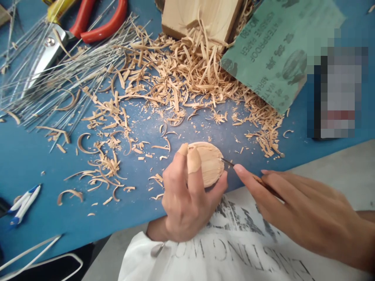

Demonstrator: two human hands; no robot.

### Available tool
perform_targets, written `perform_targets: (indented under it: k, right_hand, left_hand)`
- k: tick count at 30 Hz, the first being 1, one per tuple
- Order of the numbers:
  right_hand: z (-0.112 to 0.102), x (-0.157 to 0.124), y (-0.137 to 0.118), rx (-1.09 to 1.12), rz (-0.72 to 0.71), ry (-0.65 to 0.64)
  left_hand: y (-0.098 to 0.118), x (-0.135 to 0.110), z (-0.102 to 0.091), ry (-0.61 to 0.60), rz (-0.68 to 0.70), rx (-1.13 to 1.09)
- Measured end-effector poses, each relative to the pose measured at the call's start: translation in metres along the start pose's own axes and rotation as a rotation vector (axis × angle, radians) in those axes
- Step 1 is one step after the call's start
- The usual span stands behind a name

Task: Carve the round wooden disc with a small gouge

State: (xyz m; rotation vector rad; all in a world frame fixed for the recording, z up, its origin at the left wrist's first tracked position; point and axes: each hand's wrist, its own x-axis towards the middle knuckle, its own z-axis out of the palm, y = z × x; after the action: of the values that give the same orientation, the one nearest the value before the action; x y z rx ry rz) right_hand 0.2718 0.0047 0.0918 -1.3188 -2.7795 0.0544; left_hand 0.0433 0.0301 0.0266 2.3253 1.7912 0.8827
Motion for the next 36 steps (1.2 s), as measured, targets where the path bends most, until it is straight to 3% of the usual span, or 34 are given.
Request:
perform_targets:
  k: [7,13,18,23,26,31,33,36]
  right_hand:
    - [-0.007,0.019,0.007,0.007,-0.026,0.017]
    - [-0.005,0.008,0.018,0.089,-0.018,-0.079]
    - [0.004,0.001,0.060,0.220,-0.120,-0.154]
    - [0.008,0.029,0.103,0.251,-0.289,-0.138]
    - [-0.001,0.045,0.101,0.137,-0.501,-0.065]
    - [-0.013,0.041,0.078,-0.335,-0.684,0.126]
    - [-0.012,0.031,0.074,-0.350,-0.665,0.160]
    - [-0.003,0.012,0.071,-0.224,-0.528,0.111]
  left_hand:
    - [0.001,0.001,-0.001,0.000,0.012,-0.010]
    - [0.001,0.002,-0.002,-0.004,0.029,0.002]
    - [0.002,0.003,-0.004,-0.020,0.028,0.003]
    - [0.002,0.003,-0.003,-0.020,0.033,0.017]
    - [0.002,0.003,-0.002,-0.009,0.037,0.026]
    - [0.001,0.003,0.000,0.002,0.016,0.021]
    - [0.002,0.003,0.000,0.010,-0.008,0.022]
    - [0.002,0.003,0.000,0.012,-0.021,0.029]
